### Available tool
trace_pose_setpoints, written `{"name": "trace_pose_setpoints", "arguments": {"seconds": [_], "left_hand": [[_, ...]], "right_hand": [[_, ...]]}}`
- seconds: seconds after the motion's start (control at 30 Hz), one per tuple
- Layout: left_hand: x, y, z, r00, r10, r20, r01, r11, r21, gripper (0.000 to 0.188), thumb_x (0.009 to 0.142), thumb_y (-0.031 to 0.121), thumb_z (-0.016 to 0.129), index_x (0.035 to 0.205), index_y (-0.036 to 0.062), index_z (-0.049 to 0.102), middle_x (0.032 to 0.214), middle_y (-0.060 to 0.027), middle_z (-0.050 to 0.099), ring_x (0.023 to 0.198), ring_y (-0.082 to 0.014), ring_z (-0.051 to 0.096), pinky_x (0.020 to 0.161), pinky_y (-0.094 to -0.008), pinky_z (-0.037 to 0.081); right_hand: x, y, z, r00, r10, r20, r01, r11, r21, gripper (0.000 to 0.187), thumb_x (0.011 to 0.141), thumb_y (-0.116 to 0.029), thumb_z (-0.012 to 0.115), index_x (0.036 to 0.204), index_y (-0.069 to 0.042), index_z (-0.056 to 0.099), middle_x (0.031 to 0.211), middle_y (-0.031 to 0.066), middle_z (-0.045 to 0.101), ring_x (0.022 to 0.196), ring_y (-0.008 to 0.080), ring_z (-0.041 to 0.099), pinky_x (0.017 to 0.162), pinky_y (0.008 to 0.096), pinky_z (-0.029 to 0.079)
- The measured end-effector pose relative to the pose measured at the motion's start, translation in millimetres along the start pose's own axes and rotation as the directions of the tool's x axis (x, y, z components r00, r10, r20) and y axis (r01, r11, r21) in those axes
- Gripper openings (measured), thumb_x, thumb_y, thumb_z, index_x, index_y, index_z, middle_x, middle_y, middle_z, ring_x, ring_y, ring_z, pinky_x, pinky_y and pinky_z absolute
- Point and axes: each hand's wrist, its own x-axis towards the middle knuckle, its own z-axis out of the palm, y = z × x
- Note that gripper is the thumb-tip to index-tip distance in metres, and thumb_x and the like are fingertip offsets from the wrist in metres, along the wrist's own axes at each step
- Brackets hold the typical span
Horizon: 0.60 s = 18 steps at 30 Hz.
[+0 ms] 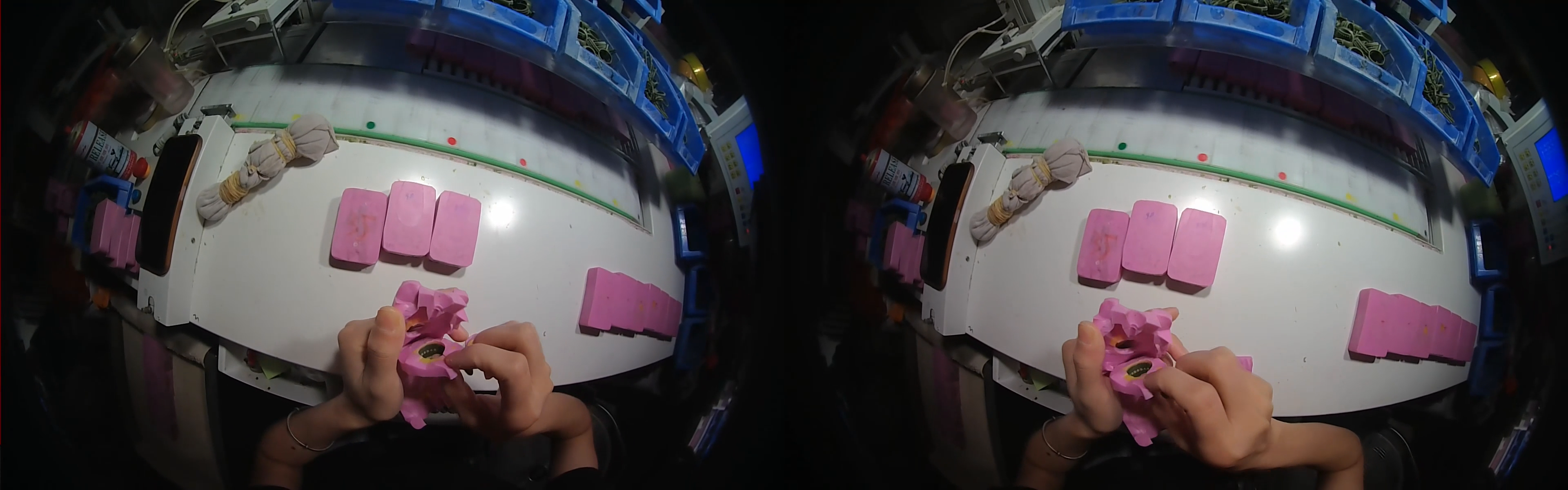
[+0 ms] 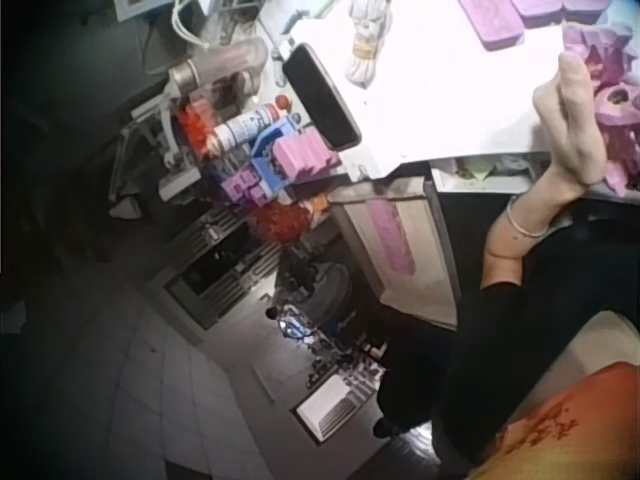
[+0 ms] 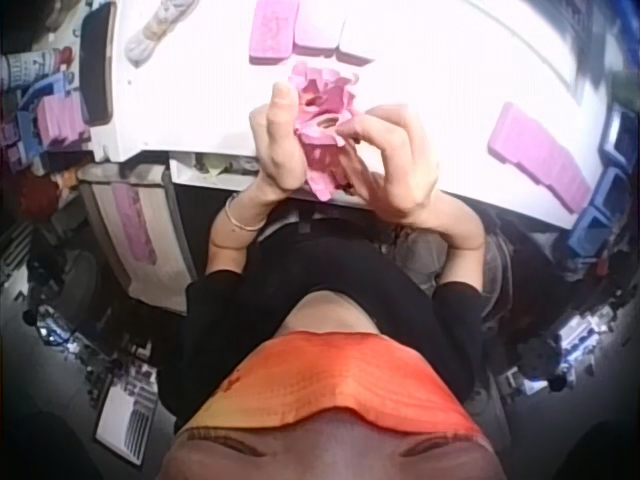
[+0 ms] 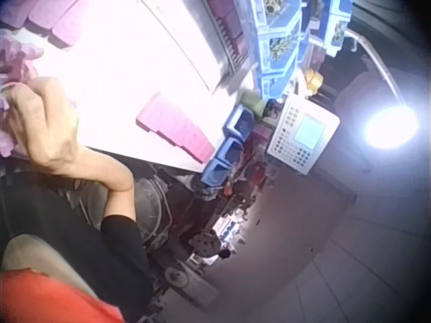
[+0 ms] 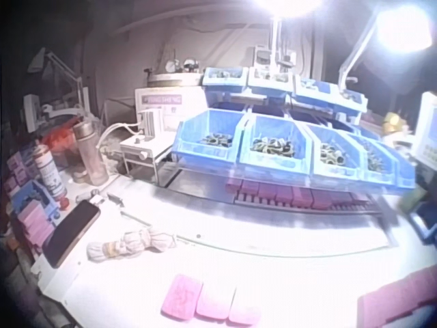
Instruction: The person assembles small metal hardware components by hand, inserting pins into rings and placing them into a plastic bag. They then write on a sticky note, seal the bag, and organize pink foam blocks on the table.
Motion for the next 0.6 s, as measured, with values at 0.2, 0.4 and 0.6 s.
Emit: {"name": "trace_pose_setpoints", "arguments": {"seconds": [0.2, 0.4, 0.6], "left_hand": [[3.3, -27.2, -33.2, 0.838, 0.539, -0.087, -0.368, 0.676, 0.638, 0.058, 0.08, 0.044, 0.067, 0.108, -0.0059, 0.061, 0.095, -0.0148, 0.062, 0.077, -0.0219, 0.061, 0.068, -0.0309, 0.05], [-15.6, -3.2, -31.6, 0.764, 0.622, 0.174, -0.454, 0.326, 0.829, 0.05, 0.07, 0.033, 0.08, 0.103, -0.0017, 0.066, 0.095, -0.0101, 0.057, 0.082, -0.0237, 0.058, 0.065, -0.0327, 0.049], [-23.1, 5.1, -13.0, 0.935, 0.324, 0.145, -0.355, 0.842, 0.407, 0.017, 0.082, 0.011, 0.071, 0.089, -0.0022, 0.062, 0.089, -0.0094, 0.055, 0.074, -0.0128, 0.052, 0.06, -0.0238, 0.044]], "right_hand": [[-4.9, 13.4, -4.6, 0.993, 0.004, -0.118, 0.017, 0.984, 0.177, 0.042, 0.064, 0.006, 0.07, 0.103, -0.003, 0.057, 0.096, 0.0149, 0.062, 0.067, 0.0236, 0.059, 0.054, 0.0278, 0.047], [-14.9, 15.6, 7.6, 0.993, 0.116, -0.007, -0.114, 0.983, 0.147, 0.036, 0.065, 0.007, 0.07, 0.099, 0.001, 0.059, 0.091, 0.0126, 0.06, 0.069, 0.0221, 0.061, 0.055, 0.0274, 0.049], [-13.5, 6.6, 3.7, 0.98, 0.199, 0.025, -0.198, 0.937, 0.287, 0.027, 0.07, 0.01, 0.067, 0.095, 0.003, 0.059, 0.088, 0.012, 0.06, 0.066, 0.0152, 0.061, 0.053, 0.0235, 0.051]]}}
